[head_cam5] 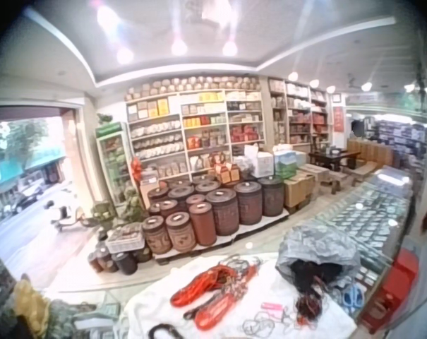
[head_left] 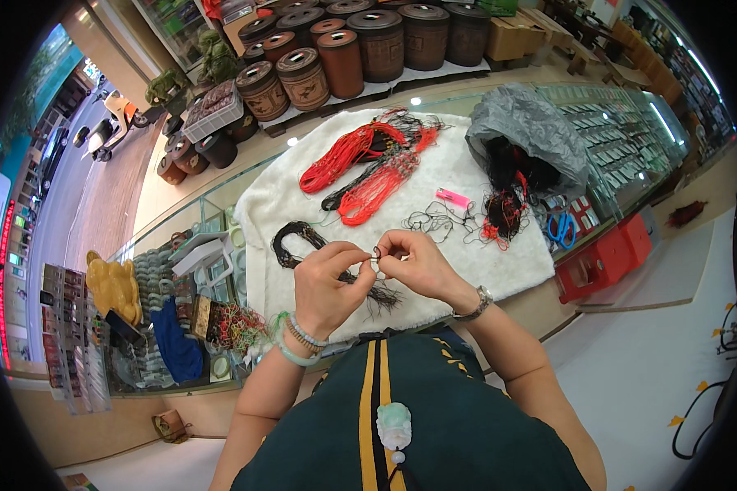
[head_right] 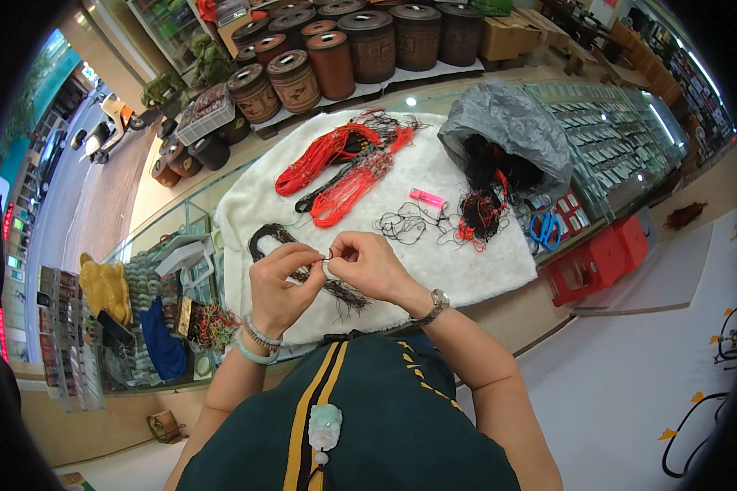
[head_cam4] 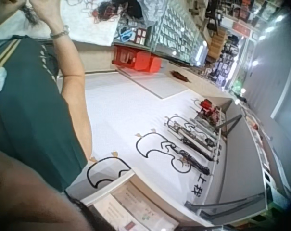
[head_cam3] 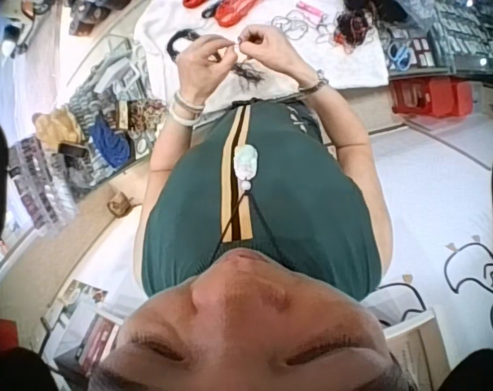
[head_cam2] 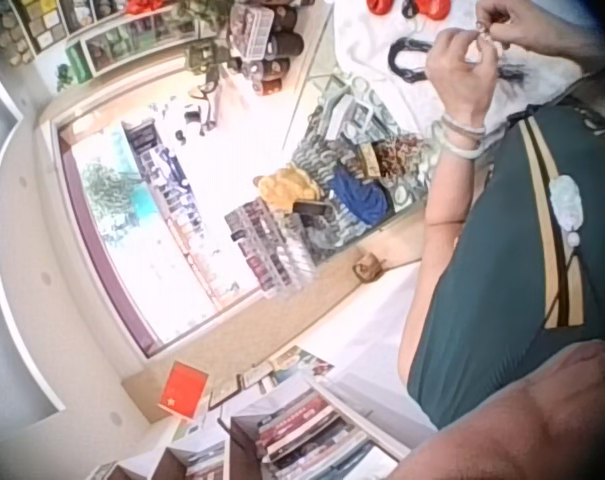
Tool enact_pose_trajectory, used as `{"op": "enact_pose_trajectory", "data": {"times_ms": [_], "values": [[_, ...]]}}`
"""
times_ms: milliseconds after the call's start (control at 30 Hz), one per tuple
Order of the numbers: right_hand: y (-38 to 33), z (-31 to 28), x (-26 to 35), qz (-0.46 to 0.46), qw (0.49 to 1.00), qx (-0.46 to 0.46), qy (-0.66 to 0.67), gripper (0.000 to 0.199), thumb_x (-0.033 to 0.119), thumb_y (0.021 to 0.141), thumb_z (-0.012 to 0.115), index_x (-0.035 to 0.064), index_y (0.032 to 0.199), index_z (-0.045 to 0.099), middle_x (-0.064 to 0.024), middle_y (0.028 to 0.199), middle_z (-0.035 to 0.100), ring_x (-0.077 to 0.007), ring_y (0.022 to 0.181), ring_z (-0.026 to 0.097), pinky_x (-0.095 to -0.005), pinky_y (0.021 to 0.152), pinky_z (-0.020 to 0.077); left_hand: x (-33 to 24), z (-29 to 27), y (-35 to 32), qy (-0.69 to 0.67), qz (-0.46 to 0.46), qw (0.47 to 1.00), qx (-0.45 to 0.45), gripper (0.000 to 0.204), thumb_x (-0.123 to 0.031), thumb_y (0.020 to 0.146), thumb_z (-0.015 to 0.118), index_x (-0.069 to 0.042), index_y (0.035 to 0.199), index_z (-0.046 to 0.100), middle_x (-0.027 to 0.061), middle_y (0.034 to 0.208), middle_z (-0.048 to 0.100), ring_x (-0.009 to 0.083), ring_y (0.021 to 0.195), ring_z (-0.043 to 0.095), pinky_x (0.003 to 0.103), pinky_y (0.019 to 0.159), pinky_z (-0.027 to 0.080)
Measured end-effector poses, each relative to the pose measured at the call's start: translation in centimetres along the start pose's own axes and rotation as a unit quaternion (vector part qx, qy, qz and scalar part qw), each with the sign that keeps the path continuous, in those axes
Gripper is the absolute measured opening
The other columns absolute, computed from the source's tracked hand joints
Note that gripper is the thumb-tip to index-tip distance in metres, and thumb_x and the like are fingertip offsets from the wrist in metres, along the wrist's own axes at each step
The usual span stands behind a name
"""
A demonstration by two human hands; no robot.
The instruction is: The person assembles a beaded necklace by threading black beads onto a string, cutting the string with scissors, and sealing the end with a lighter. The person repeats the process to add more beads and secure the necklace.
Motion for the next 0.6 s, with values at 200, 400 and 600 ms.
{"op": "enact_pose_trajectory", "data": {"times_ms": [200,400,600], "values": [[-1.7,-0.8,4.7,-0.206,0.938,-0.104,-0.258,0.012,0.014,0.07,0.062,0.003,0.073,0.059,-0.0103,0.071,0.062,-0.0213,0.06,0.059,-0.0325,0.057,0.0472,4.1,1.8,-1.6,-0.116,-0.127,0.983,0.064,0.004,-0.002,0.073,0.063,0.002,0.073,0.064,0.0066,0.069,0.065,0.013,0.06,0.062,0.025,0.056,0.048],[-1.3,0.5,-1.0,-0.002,1.0,0.005,0.01,0.022,0.023,0.085,0.061,0.0029,0.087,0.069,-0.0035,0.07,0.061,-0.0102,0.06,0.055,-0.0268,0.055,0.0446,7.7,3.5,-4.0,-0.331,-0.291,0.891,0.104,0.004,0.002,0.079,0.06,0.004,0.081,0.064,0.0051,0.076,0.065,0.0104,0.07,0.062,0.023,0.066,0.05],[-3.1,1.1,-2.1,0.052,0.988,0.012,0.145,0.034,0.032,0.097,0.053,0.0023,0.099,0.07,0.0016,0.077,0.06,-0.0025,0.067,0.054,-0.0161,0.046,0.0392,5.7,2.7,-4.1,-0.233,-0.251,0.935,0.095,0.005,0.001,0.078,0.063,0.004,0.079,0.066,0.004,0.075,0.067,0.0092,0.071,0.063,0.022,0.067,0.05]]}}
Point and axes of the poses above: each hand's wrist, its own y-axis towards the middle knuckle, its own z-axis out of the palm, x = y × z, the point moved 10 cm from there along y, towards the middle knuckle
